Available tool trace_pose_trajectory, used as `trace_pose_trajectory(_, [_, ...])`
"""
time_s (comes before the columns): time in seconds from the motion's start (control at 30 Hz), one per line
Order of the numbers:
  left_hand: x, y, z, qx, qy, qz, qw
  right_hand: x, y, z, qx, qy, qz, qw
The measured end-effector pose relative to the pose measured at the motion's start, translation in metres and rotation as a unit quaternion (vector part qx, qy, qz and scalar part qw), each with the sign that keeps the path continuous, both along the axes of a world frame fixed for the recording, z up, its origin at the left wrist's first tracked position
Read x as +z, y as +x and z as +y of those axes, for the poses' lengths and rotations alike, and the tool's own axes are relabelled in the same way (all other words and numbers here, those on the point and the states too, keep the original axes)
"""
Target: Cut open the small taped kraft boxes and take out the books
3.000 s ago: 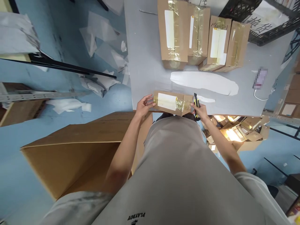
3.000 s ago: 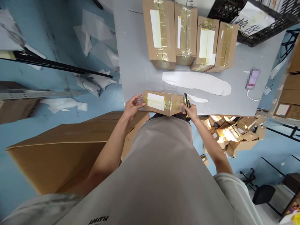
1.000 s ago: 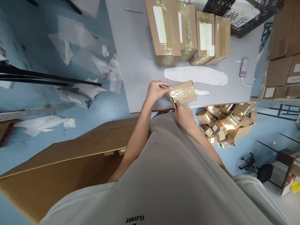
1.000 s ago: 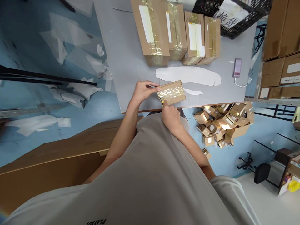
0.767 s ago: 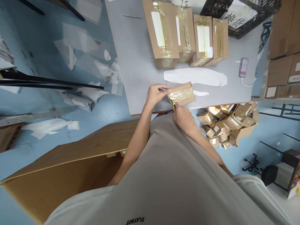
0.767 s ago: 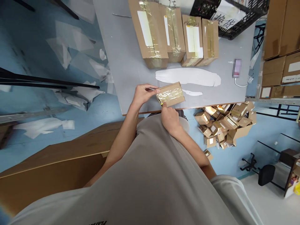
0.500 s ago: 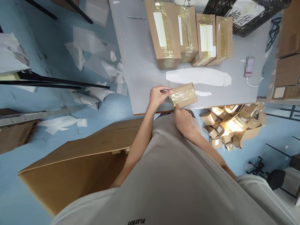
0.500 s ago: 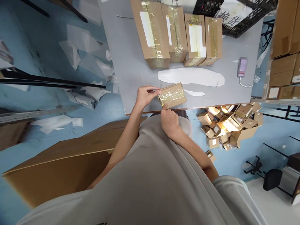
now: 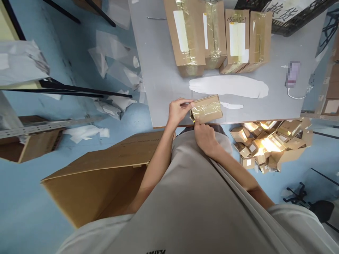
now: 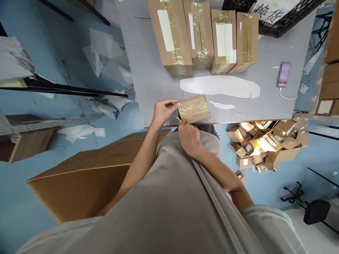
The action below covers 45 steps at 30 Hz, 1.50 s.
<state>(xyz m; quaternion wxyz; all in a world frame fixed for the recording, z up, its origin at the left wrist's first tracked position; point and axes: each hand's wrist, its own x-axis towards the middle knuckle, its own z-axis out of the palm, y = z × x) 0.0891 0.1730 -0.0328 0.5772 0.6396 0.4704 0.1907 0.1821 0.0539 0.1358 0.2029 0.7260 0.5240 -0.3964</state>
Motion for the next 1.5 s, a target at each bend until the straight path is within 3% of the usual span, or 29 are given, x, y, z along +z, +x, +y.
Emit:
trace_pose_trajectory(0.13, [0.000,0.001,-0.001,0.009,0.006,-0.002,1.000,0.004,0.009,-0.010,-0.001,-0.019,0.023,1.000])
trace_pose_trajectory(0.23, [0.001,0.002,-0.001,0.018,0.008,0.004,1.000,-0.002,0.034,-0.024,-0.055,0.057,0.046,0.996])
trace_pose_trajectory(0.3, [0.002,0.002,0.000,0.020,0.006,0.007,1.000,-0.016,0.062,-0.034,-0.138,0.151,0.042,0.978])
trace_pose_trajectory(0.43, [0.007,0.003,0.002,0.027,0.009,0.026,0.999,-0.062,0.118,-0.050,-0.313,0.298,-0.014,0.902])
trace_pose_trajectory(0.53, [0.020,0.013,-0.003,0.020,0.077,0.068,0.994,-0.090,0.139,-0.057,-0.383,0.287,0.035,0.878])
trace_pose_trajectory(0.63, [0.037,0.035,-0.018,-0.046,0.183,0.095,0.977,-0.100,0.141,-0.060,-0.411,0.258,0.078,0.871])
trace_pose_trajectory(0.73, [0.047,0.058,-0.036,-0.156,0.228,0.079,0.958,-0.097,0.138,-0.062,-0.397,0.272,0.087,0.872])
trace_pose_trajectory(0.83, [0.045,0.069,-0.045,-0.207,0.230,0.074,0.948,-0.089,0.135,-0.063,-0.343,0.301,0.092,0.885])
trace_pose_trajectory(1.0, [0.035,0.066,-0.045,-0.208,0.225,0.072,0.949,-0.075,0.125,-0.063,-0.259,0.284,0.045,0.922])
trace_pose_trajectory(1.33, [0.034,0.064,-0.046,-0.214,0.167,-0.004,0.962,-0.033,0.097,-0.034,-0.245,0.109,-0.083,0.960])
trace_pose_trajectory(1.5, [0.031,0.065,-0.049,-0.207,0.165,-0.016,0.964,-0.021,0.083,-0.020,-0.240,0.080,-0.130,0.959])
